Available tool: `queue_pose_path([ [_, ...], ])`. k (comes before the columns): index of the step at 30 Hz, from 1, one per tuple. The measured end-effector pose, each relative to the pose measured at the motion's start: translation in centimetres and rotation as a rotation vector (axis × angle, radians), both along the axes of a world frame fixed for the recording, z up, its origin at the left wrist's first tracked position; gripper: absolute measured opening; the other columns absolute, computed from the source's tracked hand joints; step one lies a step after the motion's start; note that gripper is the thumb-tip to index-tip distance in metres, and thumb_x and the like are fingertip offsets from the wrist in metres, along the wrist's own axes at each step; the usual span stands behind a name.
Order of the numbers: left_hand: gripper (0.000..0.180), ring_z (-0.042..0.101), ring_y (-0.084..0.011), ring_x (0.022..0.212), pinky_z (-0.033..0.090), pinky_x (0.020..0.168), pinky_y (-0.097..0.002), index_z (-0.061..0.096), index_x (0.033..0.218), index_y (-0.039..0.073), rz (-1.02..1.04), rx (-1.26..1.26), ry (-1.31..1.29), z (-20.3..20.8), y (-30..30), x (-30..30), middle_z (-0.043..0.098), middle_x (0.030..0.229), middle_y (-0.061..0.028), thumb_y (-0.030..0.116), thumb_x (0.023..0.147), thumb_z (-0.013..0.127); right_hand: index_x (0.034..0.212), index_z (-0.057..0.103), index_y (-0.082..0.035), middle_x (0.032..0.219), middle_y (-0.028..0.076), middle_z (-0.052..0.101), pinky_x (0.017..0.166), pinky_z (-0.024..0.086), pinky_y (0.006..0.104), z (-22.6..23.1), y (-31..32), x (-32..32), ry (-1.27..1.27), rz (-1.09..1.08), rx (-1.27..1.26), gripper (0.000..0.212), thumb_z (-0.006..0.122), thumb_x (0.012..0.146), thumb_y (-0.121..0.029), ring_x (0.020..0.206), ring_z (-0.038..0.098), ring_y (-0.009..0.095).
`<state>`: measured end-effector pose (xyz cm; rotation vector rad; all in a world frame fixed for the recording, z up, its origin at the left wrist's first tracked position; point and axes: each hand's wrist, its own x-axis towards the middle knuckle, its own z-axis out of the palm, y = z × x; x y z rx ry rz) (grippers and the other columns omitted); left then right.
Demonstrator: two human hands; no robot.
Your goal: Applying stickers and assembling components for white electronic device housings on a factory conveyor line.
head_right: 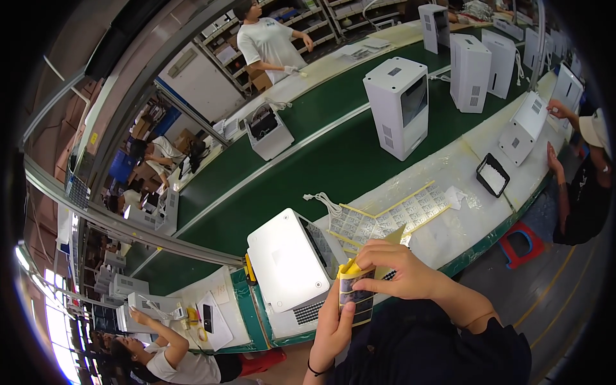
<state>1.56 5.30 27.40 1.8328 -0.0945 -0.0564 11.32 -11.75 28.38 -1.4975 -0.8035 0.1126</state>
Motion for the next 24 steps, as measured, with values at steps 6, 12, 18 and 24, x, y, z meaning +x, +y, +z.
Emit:
queue_pose_path([
  [6, 0.040, 0.058, -0.0287, 0.100, 0.042, 0.088, -0.0320, 0.041, 0.133, -0.003, -0.030, -0.041, 0.199, 0.4, 0.1, 0.0, 0.059, 0.110, -0.0215, 0.018, 0.099, 0.039, 0.088, 0.062, -0.003, 0.092, 0.008, 0.060, 0.078, 0.044, 0.0326, 0.2, 0.1, 0.3, -0.222, -0.146, -0.099, 0.026, 0.079, 0.069, -0.008, 0.084, 0.056, 0.024],
  [12, 0.034, 0.060, -0.0260, 0.090, 0.044, 0.081, -0.0322, 0.049, 0.123, -0.004, -0.033, -0.027, 0.127, -0.3, -0.4, 0.0, 0.060, 0.102, -0.0208, 0.019, 0.101, 0.037, 0.090, 0.061, -0.001, 0.092, 0.008, 0.059, 0.079, 0.042, 0.0301, -0.6, -0.4, 0.6, 0.130, -0.002, -0.078, 0.031, 0.079, 0.071, -0.019, 0.085, 0.054, 0.021],
  [18, 0.030, 0.060, -0.0324, 0.093, 0.045, 0.082, -0.0332, 0.051, 0.118, -0.005, -0.116, 0.008, 0.154, -1.0, -0.7, 0.3, 0.060, 0.103, -0.0215, 0.016, 0.099, 0.040, 0.090, 0.064, -0.002, 0.083, 0.005, 0.061, 0.073, 0.041, 0.0283, -1.5, -1.3, 1.3, 0.057, 0.088, -0.188, 0.029, 0.079, 0.073, -0.021, 0.080, 0.052, 0.018],
  [24, 0.028, 0.058, -0.0378, 0.099, 0.045, 0.087, -0.0364, 0.052, 0.117, -0.005, -0.167, 0.006, 0.111, -1.7, -0.7, 0.6, 0.059, 0.109, -0.0225, 0.014, 0.098, 0.042, 0.078, 0.066, -0.003, 0.077, 0.002, 0.060, 0.071, 0.040, 0.0259, -1.7, -1.8, 1.1, 0.153, 0.112, -0.152, 0.021, 0.079, 0.072, -0.018, 0.077, 0.052, 0.015],
])
